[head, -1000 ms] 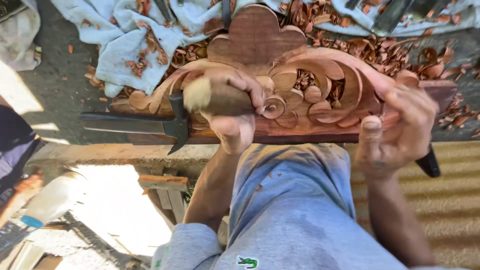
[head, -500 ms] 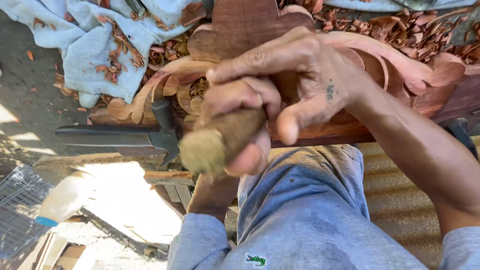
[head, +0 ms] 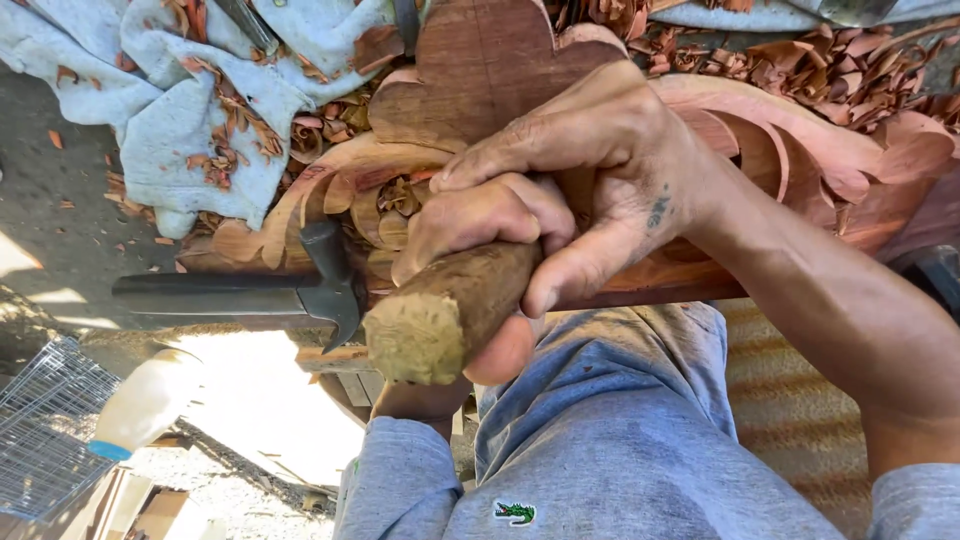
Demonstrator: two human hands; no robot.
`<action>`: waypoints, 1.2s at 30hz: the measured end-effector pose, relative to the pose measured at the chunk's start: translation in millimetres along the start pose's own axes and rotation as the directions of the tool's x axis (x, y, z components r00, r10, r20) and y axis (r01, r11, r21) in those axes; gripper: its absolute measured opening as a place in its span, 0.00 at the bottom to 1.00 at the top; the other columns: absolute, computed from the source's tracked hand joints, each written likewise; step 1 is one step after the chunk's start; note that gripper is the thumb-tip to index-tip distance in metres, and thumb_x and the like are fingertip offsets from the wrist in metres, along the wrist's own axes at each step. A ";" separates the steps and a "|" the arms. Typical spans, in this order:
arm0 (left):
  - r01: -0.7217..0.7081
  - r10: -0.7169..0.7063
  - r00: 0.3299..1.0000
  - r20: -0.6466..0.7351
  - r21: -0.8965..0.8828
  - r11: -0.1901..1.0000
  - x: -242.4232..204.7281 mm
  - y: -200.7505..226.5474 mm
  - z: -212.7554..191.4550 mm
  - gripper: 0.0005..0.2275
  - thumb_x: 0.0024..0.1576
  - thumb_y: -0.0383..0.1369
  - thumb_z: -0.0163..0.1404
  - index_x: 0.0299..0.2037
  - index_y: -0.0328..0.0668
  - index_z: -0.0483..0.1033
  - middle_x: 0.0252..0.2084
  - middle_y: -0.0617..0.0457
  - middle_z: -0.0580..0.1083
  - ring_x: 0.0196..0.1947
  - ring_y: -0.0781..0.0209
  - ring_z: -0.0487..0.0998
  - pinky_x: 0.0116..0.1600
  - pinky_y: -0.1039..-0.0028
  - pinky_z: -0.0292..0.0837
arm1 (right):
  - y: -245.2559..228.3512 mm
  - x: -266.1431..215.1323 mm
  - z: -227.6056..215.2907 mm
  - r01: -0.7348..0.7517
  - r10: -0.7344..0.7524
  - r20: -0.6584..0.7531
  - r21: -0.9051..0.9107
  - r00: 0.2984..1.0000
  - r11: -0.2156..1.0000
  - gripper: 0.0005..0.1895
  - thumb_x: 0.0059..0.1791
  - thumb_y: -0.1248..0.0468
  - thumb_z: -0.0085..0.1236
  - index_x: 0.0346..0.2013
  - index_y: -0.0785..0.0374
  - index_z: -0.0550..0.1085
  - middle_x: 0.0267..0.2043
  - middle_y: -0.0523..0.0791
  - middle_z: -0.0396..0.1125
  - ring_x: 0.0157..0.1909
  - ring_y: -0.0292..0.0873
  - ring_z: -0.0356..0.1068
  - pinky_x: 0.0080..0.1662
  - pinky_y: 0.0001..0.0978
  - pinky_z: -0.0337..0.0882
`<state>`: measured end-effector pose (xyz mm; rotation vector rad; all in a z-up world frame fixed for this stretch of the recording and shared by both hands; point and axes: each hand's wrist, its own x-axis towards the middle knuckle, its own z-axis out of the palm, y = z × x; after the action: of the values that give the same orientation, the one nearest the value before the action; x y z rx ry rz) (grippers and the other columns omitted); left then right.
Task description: Intricately carving a floral design into a wood piece using chisels, a hammer, and a wooden mallet.
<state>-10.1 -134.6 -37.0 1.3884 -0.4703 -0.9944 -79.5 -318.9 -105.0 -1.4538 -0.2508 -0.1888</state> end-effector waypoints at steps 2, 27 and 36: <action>0.000 0.001 1.000 0.015 -0.071 0.997 10.5 -7.6 0.5 0.20 0.61 0.52 0.57 0.47 0.47 0.67 0.37 0.54 0.75 0.38 0.63 0.77 0.48 0.72 0.71 | -3.2 -2.2 1.5 -0.077 0.078 -0.037 0.013 0.996 0.997 0.38 0.46 0.44 0.71 0.55 0.74 0.75 0.54 0.54 0.75 0.51 0.46 0.80 0.54 0.32 0.80; 0.101 -0.039 0.911 0.411 -0.131 0.986 60.7 -16.0 22.3 0.19 0.69 0.46 0.48 0.57 0.37 0.73 0.47 0.53 0.74 0.48 0.64 0.76 0.57 0.77 0.72 | 19.3 -44.6 -3.3 -0.068 0.057 -0.427 -0.010 0.902 0.998 0.28 0.57 0.43 0.49 0.52 0.67 0.72 0.49 0.56 0.71 0.46 0.48 0.74 0.50 0.35 0.76; -0.035 -0.018 0.990 -0.143 -0.360 0.932 21.2 -5.3 10.9 0.26 0.62 0.56 0.55 0.46 0.36 0.72 0.33 0.52 0.73 0.23 0.65 0.74 0.28 0.73 0.69 | 50.0 -58.2 -8.3 0.064 -0.065 -0.707 -0.027 0.705 0.998 0.25 0.64 0.44 0.33 0.52 0.62 0.67 0.39 0.55 0.71 0.36 0.48 0.73 0.41 0.40 0.76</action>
<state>-8.8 -157.3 -45.7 1.1127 -0.1723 -0.9125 -121.0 -323.1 -170.0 -1.2693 0.3385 -0.7921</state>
